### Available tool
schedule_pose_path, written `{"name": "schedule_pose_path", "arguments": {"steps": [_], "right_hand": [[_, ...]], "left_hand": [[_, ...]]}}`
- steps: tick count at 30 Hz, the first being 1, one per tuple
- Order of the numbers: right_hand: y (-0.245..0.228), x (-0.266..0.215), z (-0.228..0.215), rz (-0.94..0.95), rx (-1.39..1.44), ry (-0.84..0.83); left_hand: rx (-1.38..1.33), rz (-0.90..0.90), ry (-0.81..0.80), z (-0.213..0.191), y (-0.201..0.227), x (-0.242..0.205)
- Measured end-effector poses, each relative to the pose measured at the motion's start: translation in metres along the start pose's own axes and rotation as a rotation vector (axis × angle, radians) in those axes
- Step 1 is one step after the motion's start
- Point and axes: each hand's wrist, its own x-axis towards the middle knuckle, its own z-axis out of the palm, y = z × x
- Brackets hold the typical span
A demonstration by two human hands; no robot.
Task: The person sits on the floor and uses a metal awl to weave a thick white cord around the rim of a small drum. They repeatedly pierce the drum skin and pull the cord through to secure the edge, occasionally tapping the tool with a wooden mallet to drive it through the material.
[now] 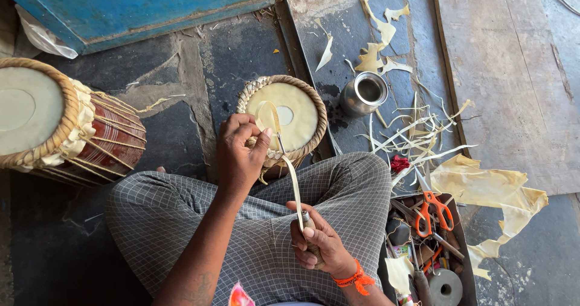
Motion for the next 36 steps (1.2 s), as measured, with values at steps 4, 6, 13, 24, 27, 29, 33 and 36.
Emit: {"name": "schedule_pose_path", "arguments": {"steps": [4,6,13,24,27,29,33,36], "right_hand": [[0.001,-0.001,0.003,-0.033,-0.091,0.039],[0.0,0.0,0.007,-0.003,-0.201,0.116],[-0.016,0.0,0.05,-0.334,-1.554,0.267],[-0.08,-0.091,0.081,0.206,-1.662,0.269],[-0.082,-0.118,0.062,0.566,-1.508,0.039],[-0.063,-0.112,0.046,0.554,-1.626,-0.061],[-0.053,-0.042,0.01,0.113,-1.927,0.059],[-0.068,0.028,0.005,-0.067,-1.286,0.398]], "left_hand": [[0.047,-0.008,-0.006,0.004,0.012,-0.003],[0.071,0.008,-0.013,0.006,0.019,-0.006],[0.059,0.084,-0.148,-0.004,0.027,-0.02],[-0.032,0.175,-0.165,-0.017,0.005,-0.005],[-0.015,0.162,-0.227,-0.023,0.002,0.0],[-0.038,0.157,-0.25,-0.024,0.005,-0.011],[-0.069,0.176,-0.299,-0.027,0.002,0.003],[-0.066,0.175,-0.353,-0.03,-0.002,0.007]]}}
